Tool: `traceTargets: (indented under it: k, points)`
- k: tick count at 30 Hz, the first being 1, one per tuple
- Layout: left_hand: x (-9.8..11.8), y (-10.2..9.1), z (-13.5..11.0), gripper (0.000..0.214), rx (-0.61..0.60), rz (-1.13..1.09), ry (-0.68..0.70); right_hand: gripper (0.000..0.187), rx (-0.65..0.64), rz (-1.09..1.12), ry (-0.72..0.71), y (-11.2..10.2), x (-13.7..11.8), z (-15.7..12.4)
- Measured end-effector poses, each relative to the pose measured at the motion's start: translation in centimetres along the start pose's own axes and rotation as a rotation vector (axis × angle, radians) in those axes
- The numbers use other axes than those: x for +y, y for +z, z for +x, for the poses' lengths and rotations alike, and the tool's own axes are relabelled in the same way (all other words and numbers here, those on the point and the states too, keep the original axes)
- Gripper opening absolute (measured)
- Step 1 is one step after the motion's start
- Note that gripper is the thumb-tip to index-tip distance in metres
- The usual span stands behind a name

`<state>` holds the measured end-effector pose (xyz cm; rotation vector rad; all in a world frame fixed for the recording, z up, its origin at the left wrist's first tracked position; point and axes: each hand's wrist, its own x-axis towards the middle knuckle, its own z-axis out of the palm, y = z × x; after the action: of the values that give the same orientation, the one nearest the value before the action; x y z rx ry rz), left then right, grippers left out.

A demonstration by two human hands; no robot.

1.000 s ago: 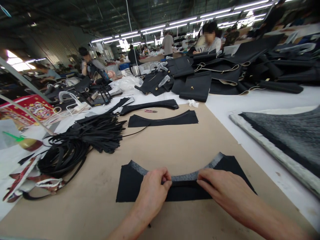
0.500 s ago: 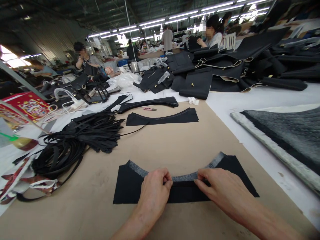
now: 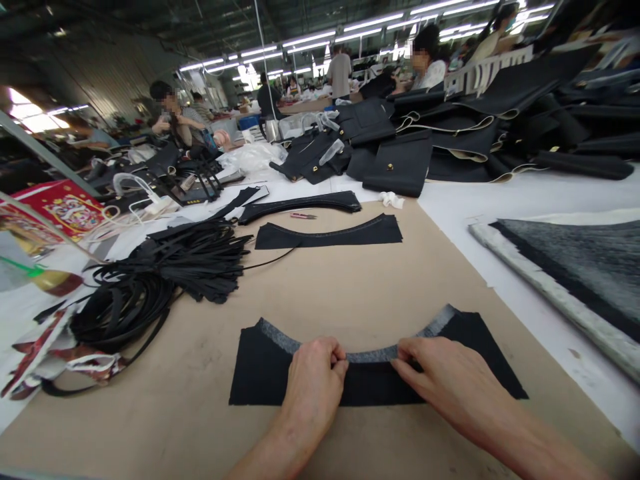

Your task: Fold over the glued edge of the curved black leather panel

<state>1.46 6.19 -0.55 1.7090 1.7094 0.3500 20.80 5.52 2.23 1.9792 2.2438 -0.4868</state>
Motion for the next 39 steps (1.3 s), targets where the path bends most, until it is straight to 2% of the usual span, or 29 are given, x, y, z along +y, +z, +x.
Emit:
traceTargets:
  k: [25,39]
  points:
    - [0.01,0.28,0.05,0.012,-0.036,0.017,0.012,0.030,0.076,-0.024,-0.033,0.20,0.29,0.42]
    - [-0.24,0.63,0.10,0.013,-0.055,0.075,0.011,0.023,0.096,-0.081,-0.033,0.55,-0.22,0.59]
